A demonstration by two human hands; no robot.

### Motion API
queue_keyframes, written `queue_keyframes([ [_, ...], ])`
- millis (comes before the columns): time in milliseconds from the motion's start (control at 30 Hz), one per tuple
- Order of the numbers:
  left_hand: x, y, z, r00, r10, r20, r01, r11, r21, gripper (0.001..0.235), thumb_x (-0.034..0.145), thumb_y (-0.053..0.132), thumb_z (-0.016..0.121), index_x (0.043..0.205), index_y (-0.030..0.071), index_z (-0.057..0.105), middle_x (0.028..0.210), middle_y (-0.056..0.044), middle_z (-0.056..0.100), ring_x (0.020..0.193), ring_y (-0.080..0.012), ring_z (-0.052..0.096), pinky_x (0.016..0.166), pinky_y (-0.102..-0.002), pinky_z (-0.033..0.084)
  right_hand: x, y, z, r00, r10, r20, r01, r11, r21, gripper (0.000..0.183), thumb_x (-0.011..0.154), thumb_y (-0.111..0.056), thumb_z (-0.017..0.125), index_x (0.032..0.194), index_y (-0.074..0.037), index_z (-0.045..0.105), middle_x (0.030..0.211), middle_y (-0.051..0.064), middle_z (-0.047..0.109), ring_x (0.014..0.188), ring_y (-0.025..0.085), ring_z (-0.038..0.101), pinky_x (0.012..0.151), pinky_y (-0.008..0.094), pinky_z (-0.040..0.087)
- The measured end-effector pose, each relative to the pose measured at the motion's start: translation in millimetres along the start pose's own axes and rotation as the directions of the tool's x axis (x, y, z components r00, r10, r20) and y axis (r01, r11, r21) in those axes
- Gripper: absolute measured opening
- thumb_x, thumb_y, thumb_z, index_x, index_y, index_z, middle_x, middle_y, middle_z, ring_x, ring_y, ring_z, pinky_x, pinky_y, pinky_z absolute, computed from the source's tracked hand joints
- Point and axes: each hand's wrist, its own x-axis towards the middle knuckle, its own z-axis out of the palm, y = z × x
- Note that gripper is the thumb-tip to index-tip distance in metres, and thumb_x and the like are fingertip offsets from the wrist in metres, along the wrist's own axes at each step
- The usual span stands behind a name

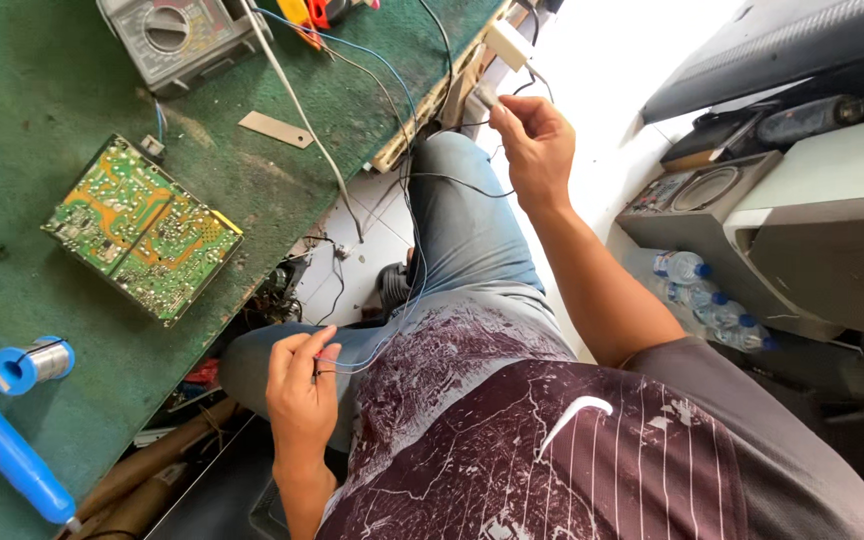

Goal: The person works on a green circuit board, using a soldering iron and solder wire to make connections. They then use a multimeter to test various points on the board, adjusting the device's dial and moving the probes. The person also cleans the board with a cotton swab and applies a substance from a small container.

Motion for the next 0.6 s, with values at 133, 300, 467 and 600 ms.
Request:
queue_keyframes([
  [133, -10, -1, 3, 0.997, -0.028, -0.066, 0.032, 0.998, 0.062, 0.022, 0.109, 0.015, 0.064, 0.127, 0.009, 0.075, 0.115, -0.014, 0.063, 0.105, -0.0279, 0.067, 0.085, -0.041, 0.057, 10, 9, 7, 0.997, -0.073, 0.009, 0.073, 0.997, 0.035, 0.013, 0.096, -0.012, 0.082, 0.104, -0.003, 0.076, 0.082, -0.001, 0.069, 0.072, 0.005, 0.056, 0.065, 0.021, 0.045],
  [300, -22, 1, 9, 0.989, -0.125, -0.076, 0.129, 0.990, 0.052, 0.022, 0.109, 0.017, 0.063, 0.125, 0.012, 0.077, 0.116, -0.012, 0.063, 0.104, -0.0246, 0.067, 0.081, -0.038, 0.057, 20, 2, 19, 0.999, 0.014, -0.042, -0.015, 0.999, -0.034, 0.018, 0.095, -0.021, 0.082, 0.104, -0.006, 0.081, 0.079, -0.001, 0.074, 0.057, 0.004, 0.046, 0.051, 0.022, 0.037],
  [467, -24, 2, 6, 0.993, -0.089, -0.073, 0.094, 0.994, 0.059, 0.022, 0.109, 0.016, 0.063, 0.126, 0.011, 0.076, 0.114, -0.013, 0.063, 0.107, -0.0276, 0.066, 0.095, -0.041, 0.055, 33, 11, 18, 0.999, 0.043, -0.024, -0.042, 0.998, 0.041, 0.024, 0.090, -0.024, 0.087, 0.105, -0.006, 0.083, 0.076, -0.003, 0.069, 0.055, 0.004, 0.040, 0.047, 0.023, 0.031],
  [600, -19, 5, 4, 0.992, -0.115, -0.060, 0.119, 0.991, 0.059, 0.024, 0.110, 0.018, 0.062, 0.126, 0.010, 0.077, 0.115, -0.013, 0.062, 0.105, -0.0266, 0.066, 0.087, -0.039, 0.056, 33, 11, 20, 0.999, 0.021, -0.036, -0.020, 1.000, 0.010, 0.021, 0.091, -0.025, 0.087, 0.099, -0.006, 0.084, 0.070, -0.004, 0.063, 0.055, 0.006, 0.042, 0.047, 0.024, 0.033],
])
